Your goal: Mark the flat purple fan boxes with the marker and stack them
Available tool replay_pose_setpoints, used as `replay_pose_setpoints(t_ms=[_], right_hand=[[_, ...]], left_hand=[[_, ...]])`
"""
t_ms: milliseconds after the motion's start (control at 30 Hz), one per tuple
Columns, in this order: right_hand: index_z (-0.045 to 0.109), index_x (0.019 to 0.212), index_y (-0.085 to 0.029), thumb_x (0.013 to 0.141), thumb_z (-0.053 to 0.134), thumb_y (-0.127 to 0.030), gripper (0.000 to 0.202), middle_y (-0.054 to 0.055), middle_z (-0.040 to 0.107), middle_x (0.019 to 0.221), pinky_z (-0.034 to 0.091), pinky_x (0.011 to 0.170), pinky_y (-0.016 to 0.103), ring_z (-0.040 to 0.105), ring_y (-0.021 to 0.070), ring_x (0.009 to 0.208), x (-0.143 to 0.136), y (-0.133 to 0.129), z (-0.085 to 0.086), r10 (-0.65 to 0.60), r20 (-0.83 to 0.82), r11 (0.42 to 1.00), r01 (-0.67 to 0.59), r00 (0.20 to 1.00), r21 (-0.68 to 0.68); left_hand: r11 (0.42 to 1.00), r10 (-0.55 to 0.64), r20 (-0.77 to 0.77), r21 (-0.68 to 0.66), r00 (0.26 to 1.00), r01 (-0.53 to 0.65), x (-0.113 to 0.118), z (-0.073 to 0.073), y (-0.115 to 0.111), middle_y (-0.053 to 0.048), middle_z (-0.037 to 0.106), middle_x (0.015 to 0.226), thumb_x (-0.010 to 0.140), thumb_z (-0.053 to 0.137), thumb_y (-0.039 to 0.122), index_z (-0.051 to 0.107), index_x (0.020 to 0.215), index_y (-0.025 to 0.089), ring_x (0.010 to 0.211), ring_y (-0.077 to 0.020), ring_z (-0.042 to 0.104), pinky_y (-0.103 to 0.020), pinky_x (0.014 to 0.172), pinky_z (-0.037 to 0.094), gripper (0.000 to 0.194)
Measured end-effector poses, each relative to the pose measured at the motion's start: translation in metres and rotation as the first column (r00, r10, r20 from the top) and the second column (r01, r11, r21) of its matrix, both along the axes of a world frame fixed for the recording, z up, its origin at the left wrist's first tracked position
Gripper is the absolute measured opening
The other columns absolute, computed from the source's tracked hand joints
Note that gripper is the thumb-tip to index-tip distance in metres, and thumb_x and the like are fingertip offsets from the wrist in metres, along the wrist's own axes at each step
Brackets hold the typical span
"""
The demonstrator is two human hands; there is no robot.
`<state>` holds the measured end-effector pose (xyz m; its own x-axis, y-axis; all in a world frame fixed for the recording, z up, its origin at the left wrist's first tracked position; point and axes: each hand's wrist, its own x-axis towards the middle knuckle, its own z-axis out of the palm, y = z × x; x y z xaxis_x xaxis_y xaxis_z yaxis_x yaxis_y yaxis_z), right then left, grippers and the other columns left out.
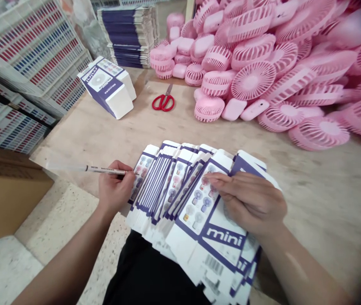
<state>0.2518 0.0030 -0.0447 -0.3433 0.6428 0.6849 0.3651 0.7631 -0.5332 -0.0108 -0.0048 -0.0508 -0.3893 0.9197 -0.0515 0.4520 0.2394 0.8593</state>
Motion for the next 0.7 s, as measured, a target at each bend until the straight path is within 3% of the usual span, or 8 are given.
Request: replay_pose_setpoints(t_ms=[200, 267, 300, 433, 500, 700], right_hand=[[0.062, 0.098, -0.019, 0.072, 0.051, 0.005, 0.037, 0.006, 0.072, 0.078, 0.047, 0.041, 0.027, 0.069, 0.0187, 0.066, 0.000, 0.000, 0.000, 0.003, -0.015, 1.000, -0.003, 1.000, -0.011], [0.062, 0.098, -0.019, 0.073, 0.051, 0.004, 0.037, 0.006, 0.072, 0.078, 0.047, 0.041, 0.027, 0.069, 0.0190, 0.067, 0.000, 0.000, -0.001, 0.003, -0.015, 1.000, -0.003, 1.000, -0.008], [0.062, 0.098, -0.019, 0.073, 0.051, 0.004, 0.036, 0.007, 0.072, 0.078, 0.047, 0.041, 0.027, 0.069, 0.0191, 0.067, 0.000, 0.000, -0.001, 0.001, -0.013, 1.000, -0.001, 1.000, -0.006], [0.062, 0.095, -0.018, 0.073, 0.051, 0.004, 0.033, 0.007, 0.072, 0.076, 0.046, 0.040, 0.027, 0.069, 0.0194, 0.067, 0.001, 0.000, -0.001, 0.002, -0.009, 1.000, -0.002, 1.000, -0.005], [0.062, 0.094, -0.018, 0.074, 0.050, 0.003, 0.032, 0.007, 0.071, 0.072, 0.046, 0.041, 0.027, 0.069, 0.0199, 0.068, 0.001, 0.000, -0.001, 0.006, -0.010, 1.000, -0.007, 1.000, -0.015], [0.063, 0.093, -0.017, 0.073, 0.051, 0.004, 0.031, 0.007, 0.071, 0.074, 0.045, 0.040, 0.027, 0.069, 0.0203, 0.066, 0.000, -0.001, -0.002, 0.001, -0.014, 1.000, -0.001, 1.000, -0.022]], left_hand=[[0.999, -0.029, -0.120, 0.036, 0.992, 0.034, 0.002, 0.003, -0.002, 0.005, 0.048, 0.045, 0.066, 0.058, 0.017, 0.053, 0.062, 0.017, 0.042, -0.0078, 0.043, -0.018, 0.039, 0.031, 0.006], [1.000, -0.002, -0.030, -0.008, 1.000, 0.002, -0.002, 0.007, 0.000, 0.005, 0.050, 0.045, 0.067, 0.055, 0.017, 0.056, 0.069, 0.016, 0.041, -0.0083, 0.044, -0.018, 0.038, 0.033, 0.001], [0.997, -0.010, 0.046, -0.070, 0.999, 0.013, -0.005, 0.010, 0.001, 0.004, 0.051, 0.046, 0.068, 0.054, 0.017, 0.058, 0.075, 0.016, 0.039, -0.0085, 0.044, -0.018, 0.037, 0.033, 0.008], [0.907, -0.103, 0.413, -0.334, 0.905, 0.255, -0.017, 0.025, 0.004, 0.004, 0.054, 0.050, 0.066, 0.057, 0.017, 0.060, 0.105, 0.012, 0.036, -0.0061, 0.041, -0.017, 0.034, 0.028, 0.040], [0.878, -0.107, 0.504, -0.356, 0.857, 0.319, -0.019, 0.031, 0.003, 0.004, 0.052, 0.051, 0.064, 0.058, 0.016, 0.057, 0.112, 0.011, 0.037, -0.0051, 0.039, -0.016, 0.034, 0.026, 0.048], [0.868, -0.043, 0.659, -0.347, 0.751, 0.354, -0.012, 0.039, -0.005, 0.003, 0.054, 0.053, 0.059, 0.059, 0.018, 0.052, 0.114, 0.009, 0.040, -0.0078, 0.043, -0.016, 0.032, 0.024, 0.057]])
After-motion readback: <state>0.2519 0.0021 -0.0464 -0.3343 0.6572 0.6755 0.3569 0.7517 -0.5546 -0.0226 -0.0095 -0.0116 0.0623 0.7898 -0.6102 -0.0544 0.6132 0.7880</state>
